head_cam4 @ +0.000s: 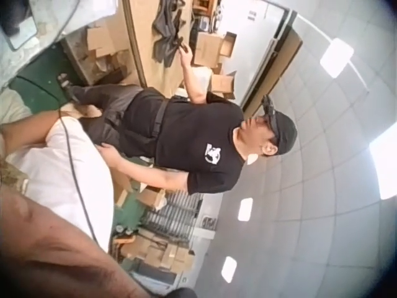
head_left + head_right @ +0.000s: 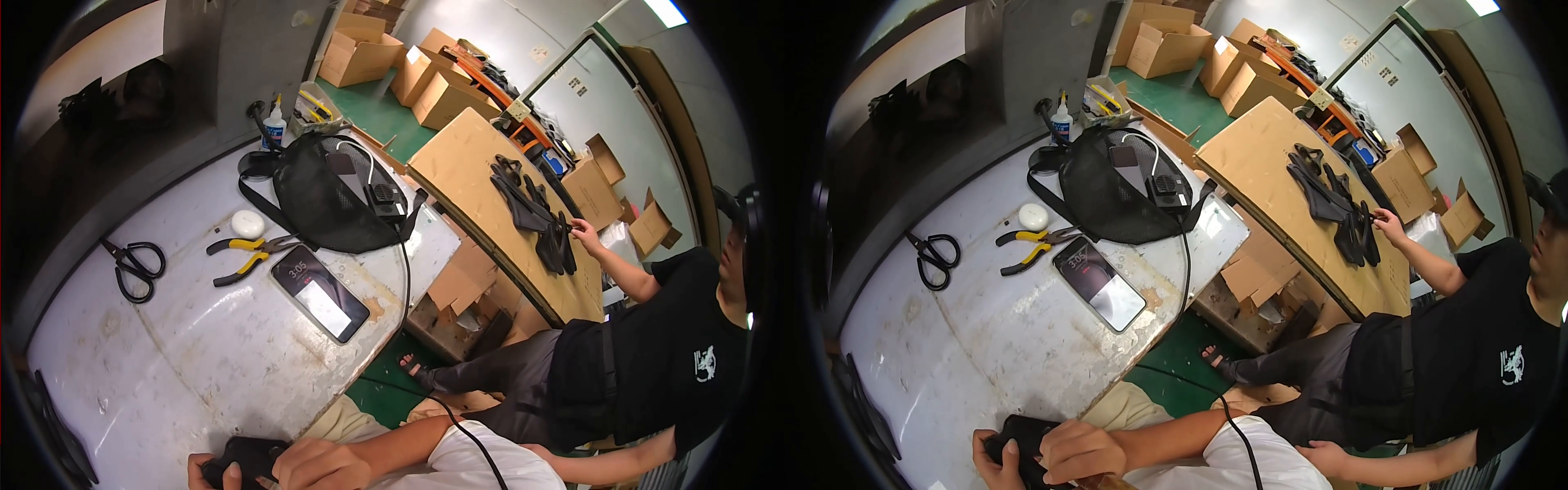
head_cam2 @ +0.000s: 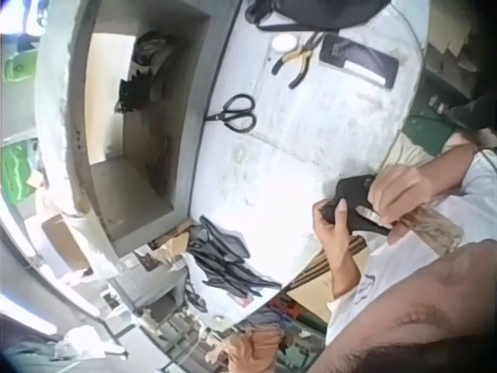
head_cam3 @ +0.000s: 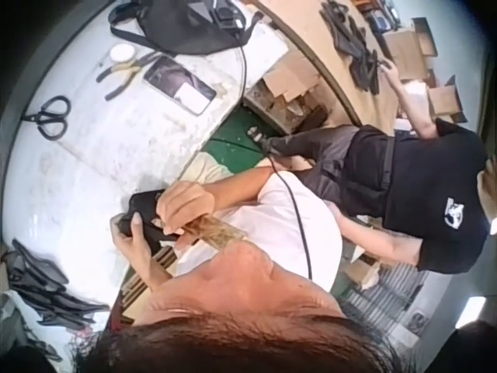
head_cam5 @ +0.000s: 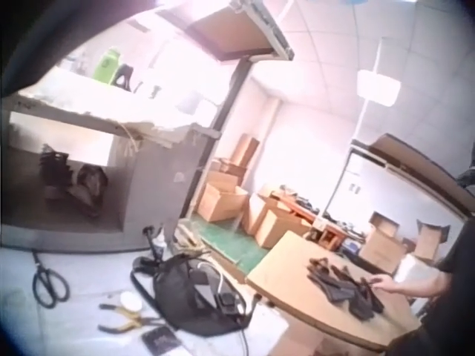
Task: Smoothing the cover of a bicycle saddle onto its base using a handheld tool.
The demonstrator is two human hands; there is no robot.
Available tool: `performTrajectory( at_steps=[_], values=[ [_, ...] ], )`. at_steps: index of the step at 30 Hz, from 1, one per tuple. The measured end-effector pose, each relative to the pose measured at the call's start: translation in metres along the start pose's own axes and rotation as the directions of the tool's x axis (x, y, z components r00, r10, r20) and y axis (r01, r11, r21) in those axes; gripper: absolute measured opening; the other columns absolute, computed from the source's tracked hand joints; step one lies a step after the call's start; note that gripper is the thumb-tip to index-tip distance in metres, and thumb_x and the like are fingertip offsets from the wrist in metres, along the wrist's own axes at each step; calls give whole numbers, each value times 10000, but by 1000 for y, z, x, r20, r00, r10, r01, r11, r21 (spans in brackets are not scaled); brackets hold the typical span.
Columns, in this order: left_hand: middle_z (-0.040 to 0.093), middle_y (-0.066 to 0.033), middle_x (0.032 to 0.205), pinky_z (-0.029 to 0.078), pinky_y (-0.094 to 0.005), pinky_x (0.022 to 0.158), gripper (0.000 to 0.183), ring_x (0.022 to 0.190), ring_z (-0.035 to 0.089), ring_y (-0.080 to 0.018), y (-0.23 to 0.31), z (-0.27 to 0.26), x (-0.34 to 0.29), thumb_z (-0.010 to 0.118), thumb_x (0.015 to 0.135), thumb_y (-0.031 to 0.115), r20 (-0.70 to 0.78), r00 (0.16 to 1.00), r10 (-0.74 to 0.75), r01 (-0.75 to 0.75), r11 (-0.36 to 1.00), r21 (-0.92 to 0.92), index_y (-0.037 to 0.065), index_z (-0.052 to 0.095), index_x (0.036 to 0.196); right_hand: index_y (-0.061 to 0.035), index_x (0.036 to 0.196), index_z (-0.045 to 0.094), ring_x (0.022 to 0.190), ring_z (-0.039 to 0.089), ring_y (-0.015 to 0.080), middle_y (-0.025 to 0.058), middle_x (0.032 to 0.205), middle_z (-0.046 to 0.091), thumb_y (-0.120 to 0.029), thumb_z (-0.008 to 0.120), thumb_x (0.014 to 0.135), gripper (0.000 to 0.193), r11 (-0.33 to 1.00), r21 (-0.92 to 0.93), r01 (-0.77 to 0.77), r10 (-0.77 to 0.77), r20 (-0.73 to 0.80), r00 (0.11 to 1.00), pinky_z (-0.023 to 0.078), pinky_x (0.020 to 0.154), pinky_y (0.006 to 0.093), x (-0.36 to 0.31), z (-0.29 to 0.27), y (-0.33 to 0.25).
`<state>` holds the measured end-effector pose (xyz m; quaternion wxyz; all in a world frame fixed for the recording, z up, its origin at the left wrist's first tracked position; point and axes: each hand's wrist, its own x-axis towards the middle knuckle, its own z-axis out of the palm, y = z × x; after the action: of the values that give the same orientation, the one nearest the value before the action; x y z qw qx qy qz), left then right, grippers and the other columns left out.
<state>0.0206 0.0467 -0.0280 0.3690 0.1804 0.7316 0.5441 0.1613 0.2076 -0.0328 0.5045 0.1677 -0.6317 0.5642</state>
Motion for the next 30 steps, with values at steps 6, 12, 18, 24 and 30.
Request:
performTrajectory(
  at_steps=[6, 12, 18, 24, 30],
  values=[
    [586, -16, 919, 466, -261, 714, 233, 806, 507, -109, 1, 4, 5, 780, 975, 139, 25, 1000, -18, 19, 998, -53, 19, 611, 1082, 91, 1010, 740, 663, 697, 285, 116, 785, 691, -102, 873, 886, 266, 1000, -5, -30, 30, -19, 999, 597, 640, 409, 13, -3, -1],
    [615, -29, 926, 524, -301, 757, 382, 853, 589, -132, -14, -16, -5, 823, 835, 123, -52, 998, -19, 15, 997, -81, 24, 607, 1135, 73, 1041, 721, 693, 701, 319, 140, 847, 701, -91, 914, 833, 328, 991, 72, -109, 102, 95, 990, 603, 658, 454, 19, 3, 0],
    [740, -89, 920, 572, -238, 692, 283, 819, 722, -105, -8, -2, 5, 803, 962, 69, 141, 983, -115, 136, 979, -151, -25, 584, 1114, 67, 1067, 690, 728, 719, 333, 176, 849, 713, -131, 880, 874, 336, 996, 54, -72, 73, -16, 997, 613, 679, 464, 5, -3, -1],
    [745, -120, 928, 602, -254, 705, 286, 845, 761, -147, -5, -9, -2, 786, 968, 44, 103, 980, -169, 189, 956, -223, -33, 559, 1124, 80, 1065, 671, 715, 698, 329, 184, 868, 698, -101, 886, 860, 348, 985, 102, -138, 129, 94, 987, 597, 659, 468, 17, 1, 2],
    [667, -34, 894, 532, -270, 678, 217, 791, 635, -132, 13, 5, 7, 759, 995, 106, 151, 988, -32, 51, 991, -124, -4, 596, 1086, 79, 1062, 669, 717, 701, 335, 184, 880, 693, -76, 890, 845, 346, 989, 3, -145, 145, 69, 987, 598, 657, 469, 19, -9, -12]
  ],
)
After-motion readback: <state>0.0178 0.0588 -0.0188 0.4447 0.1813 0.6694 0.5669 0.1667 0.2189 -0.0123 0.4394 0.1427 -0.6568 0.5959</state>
